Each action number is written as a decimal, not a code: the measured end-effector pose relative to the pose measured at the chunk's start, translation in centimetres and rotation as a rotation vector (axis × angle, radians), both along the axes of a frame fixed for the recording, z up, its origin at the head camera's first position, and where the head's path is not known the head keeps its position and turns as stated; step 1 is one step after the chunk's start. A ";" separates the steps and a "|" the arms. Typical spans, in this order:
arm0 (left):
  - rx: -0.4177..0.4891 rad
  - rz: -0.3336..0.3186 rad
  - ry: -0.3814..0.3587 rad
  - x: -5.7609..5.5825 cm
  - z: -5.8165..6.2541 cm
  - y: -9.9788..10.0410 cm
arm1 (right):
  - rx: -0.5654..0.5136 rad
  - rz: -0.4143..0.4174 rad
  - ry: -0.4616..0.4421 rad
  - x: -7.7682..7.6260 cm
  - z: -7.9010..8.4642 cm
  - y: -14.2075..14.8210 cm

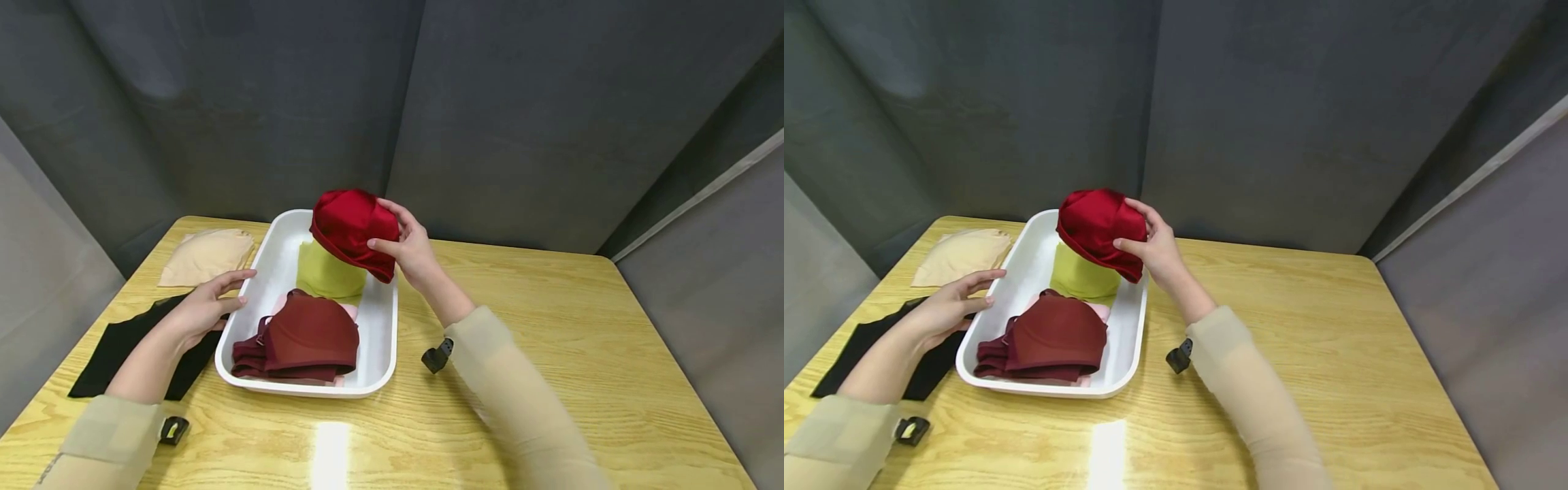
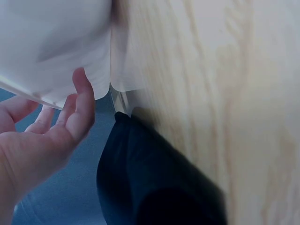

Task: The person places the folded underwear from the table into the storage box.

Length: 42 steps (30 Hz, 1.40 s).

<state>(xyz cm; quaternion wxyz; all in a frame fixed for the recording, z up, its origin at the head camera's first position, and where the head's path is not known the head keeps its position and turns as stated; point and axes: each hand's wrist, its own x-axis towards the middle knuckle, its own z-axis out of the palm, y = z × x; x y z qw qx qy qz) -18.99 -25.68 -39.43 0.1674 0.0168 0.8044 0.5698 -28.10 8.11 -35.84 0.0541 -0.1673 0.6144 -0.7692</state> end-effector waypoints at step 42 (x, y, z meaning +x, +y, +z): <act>0.013 0.007 -0.011 0.4 0.2 -0.2 | 0.356 -0.013 -0.100 -2.8 -4.4 -5.2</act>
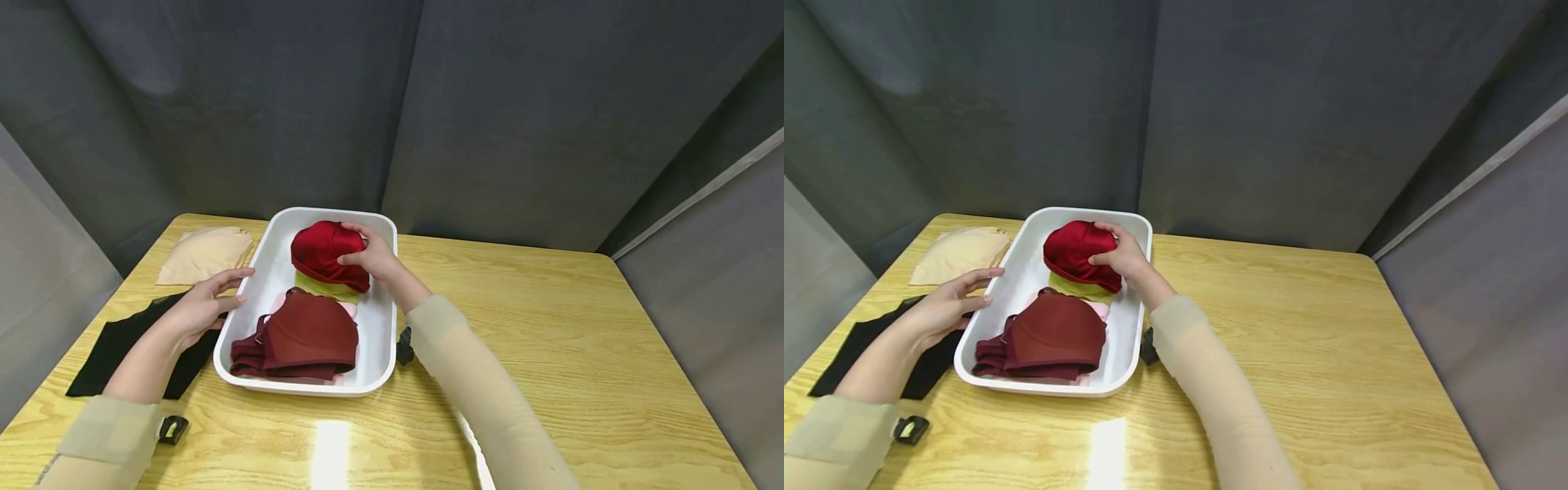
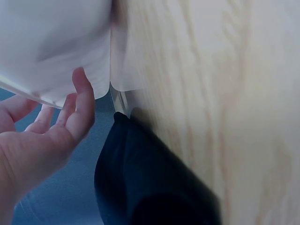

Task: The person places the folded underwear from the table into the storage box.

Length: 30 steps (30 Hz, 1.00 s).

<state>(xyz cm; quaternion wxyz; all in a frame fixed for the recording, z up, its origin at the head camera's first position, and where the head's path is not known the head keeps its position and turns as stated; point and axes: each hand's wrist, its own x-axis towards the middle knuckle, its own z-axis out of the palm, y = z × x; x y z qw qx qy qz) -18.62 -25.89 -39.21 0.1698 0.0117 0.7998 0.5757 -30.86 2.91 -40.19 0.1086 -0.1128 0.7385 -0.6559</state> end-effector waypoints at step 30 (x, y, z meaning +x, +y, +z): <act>0.003 -0.005 0.002 -0.1 -0.3 -0.2 | 0.441 0.076 0.132 -0.1 -0.1 0.0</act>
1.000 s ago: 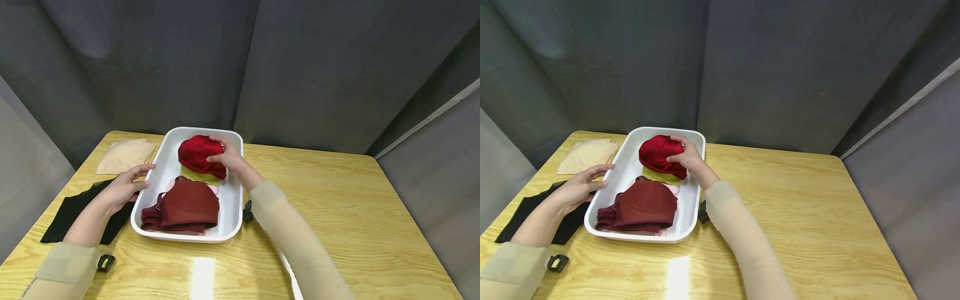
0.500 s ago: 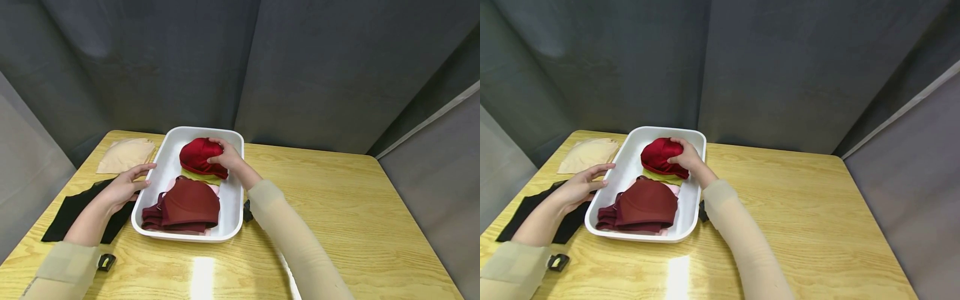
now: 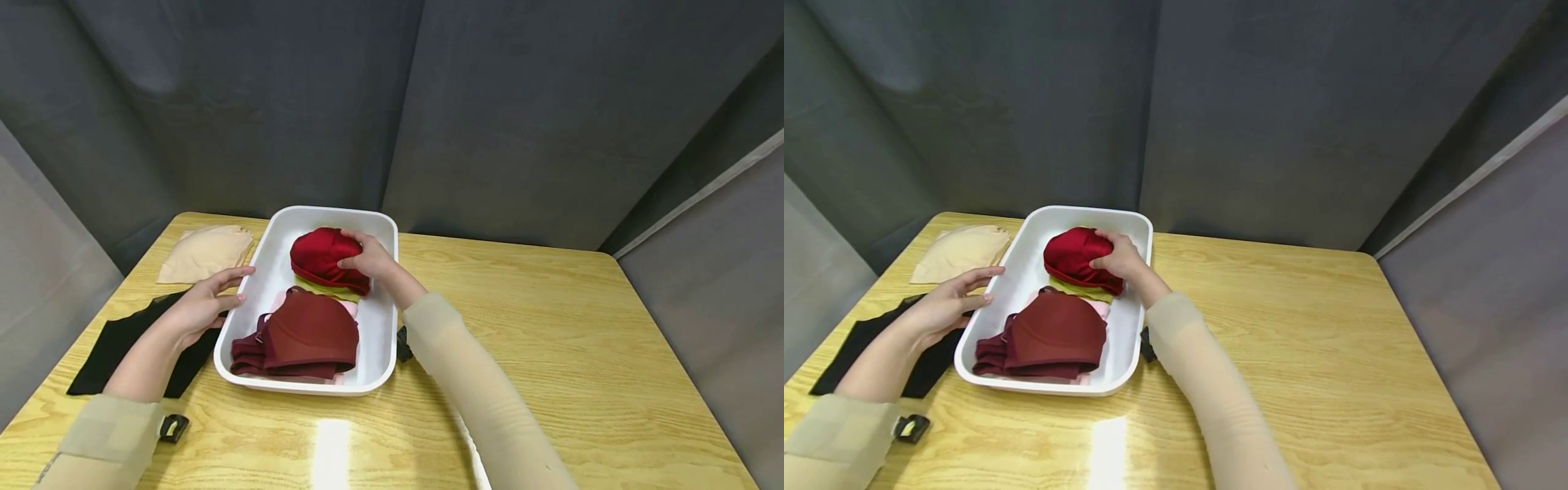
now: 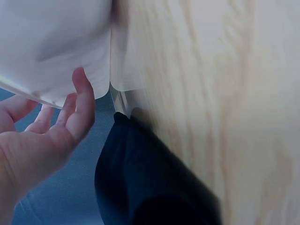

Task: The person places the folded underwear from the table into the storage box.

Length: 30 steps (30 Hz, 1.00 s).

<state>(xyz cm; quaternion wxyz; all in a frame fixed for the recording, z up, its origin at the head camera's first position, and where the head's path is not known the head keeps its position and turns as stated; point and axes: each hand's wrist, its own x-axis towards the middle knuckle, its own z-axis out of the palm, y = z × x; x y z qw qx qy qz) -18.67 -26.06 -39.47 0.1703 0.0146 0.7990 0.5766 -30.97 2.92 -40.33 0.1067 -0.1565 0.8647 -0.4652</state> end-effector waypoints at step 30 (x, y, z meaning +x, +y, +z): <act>-0.013 0.004 -0.001 -0.5 -0.1 -0.1 | -0.077 0.051 0.013 2.4 3.5 2.0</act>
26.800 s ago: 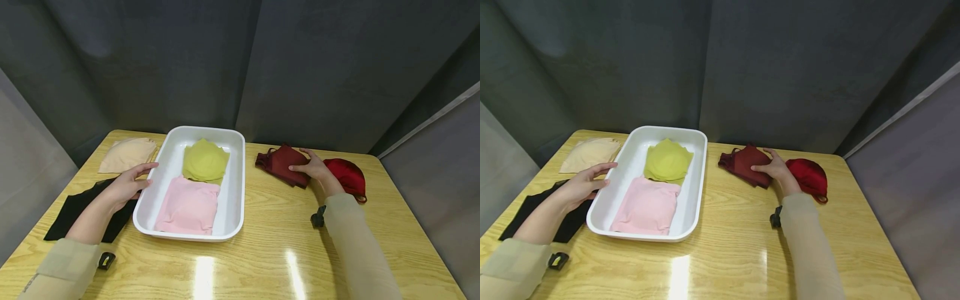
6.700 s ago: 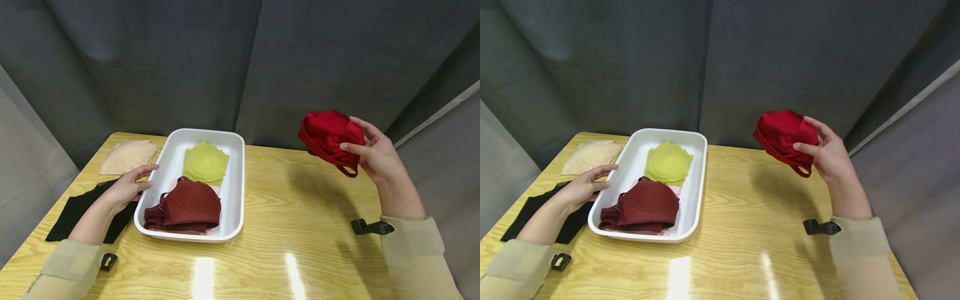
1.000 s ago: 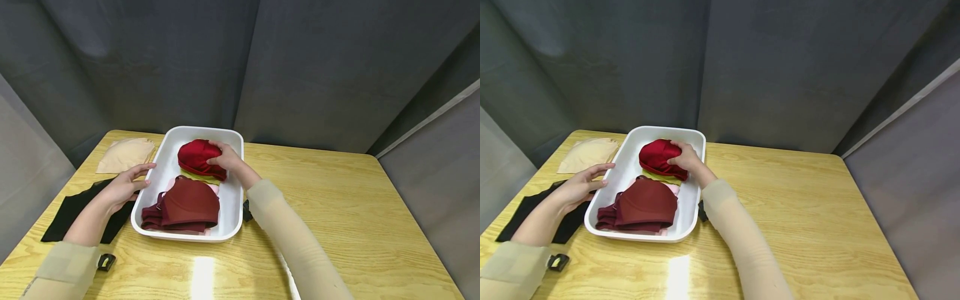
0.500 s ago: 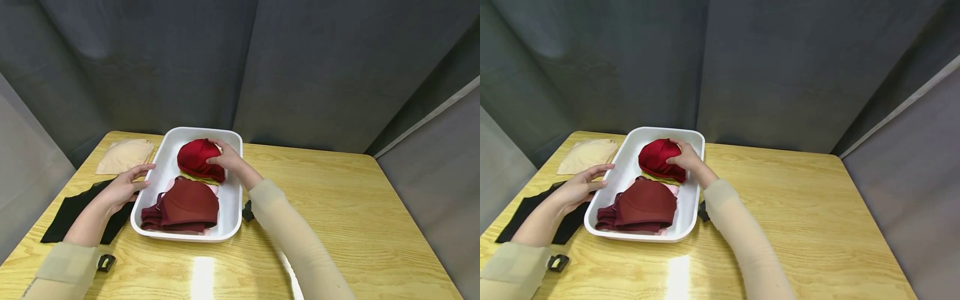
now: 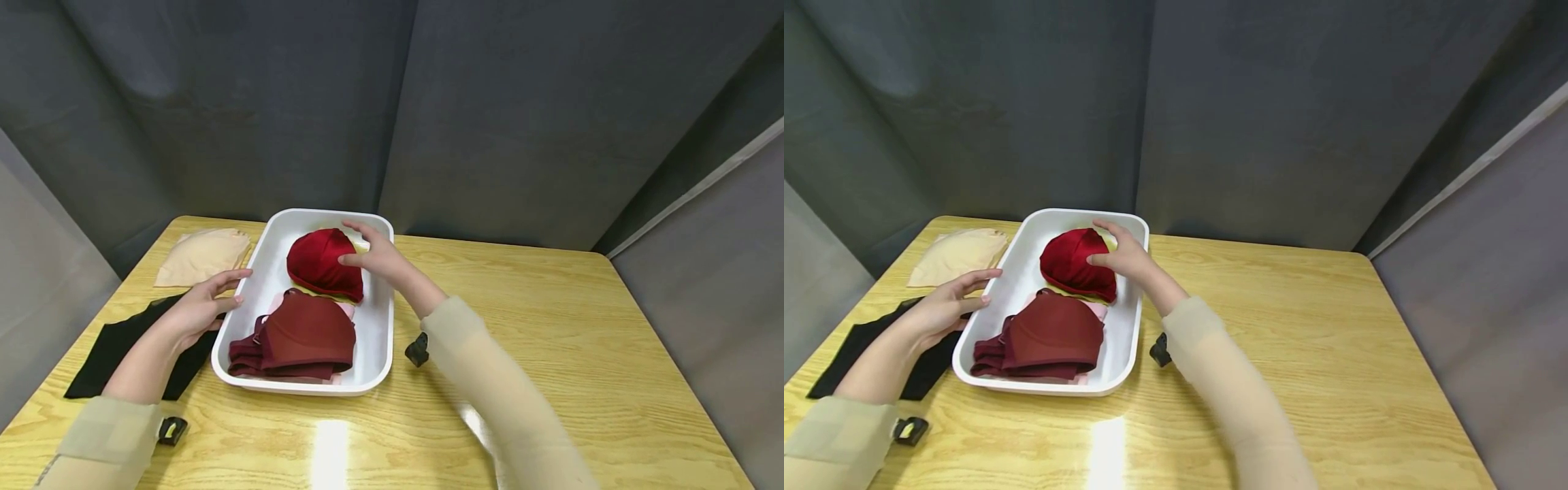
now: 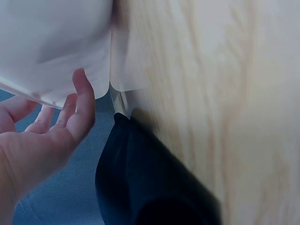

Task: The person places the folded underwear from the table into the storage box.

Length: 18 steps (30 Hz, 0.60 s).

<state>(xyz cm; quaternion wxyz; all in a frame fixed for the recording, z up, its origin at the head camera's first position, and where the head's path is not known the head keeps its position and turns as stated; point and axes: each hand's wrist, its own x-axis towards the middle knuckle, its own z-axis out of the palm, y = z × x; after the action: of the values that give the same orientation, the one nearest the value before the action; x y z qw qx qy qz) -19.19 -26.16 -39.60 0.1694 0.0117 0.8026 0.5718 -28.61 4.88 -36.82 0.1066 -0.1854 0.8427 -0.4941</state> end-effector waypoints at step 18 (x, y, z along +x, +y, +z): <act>0.006 -0.002 0.000 -0.1 -0.2 -0.3 | -0.149 -0.030 0.001 4.0 2.1 2.4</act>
<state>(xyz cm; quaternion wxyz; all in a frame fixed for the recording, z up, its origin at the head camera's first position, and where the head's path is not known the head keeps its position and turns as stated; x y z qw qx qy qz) -19.25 -26.46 -39.84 0.1697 0.0130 0.8009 0.5741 -24.57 7.26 -34.68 0.0847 -0.1802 0.8064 -0.5569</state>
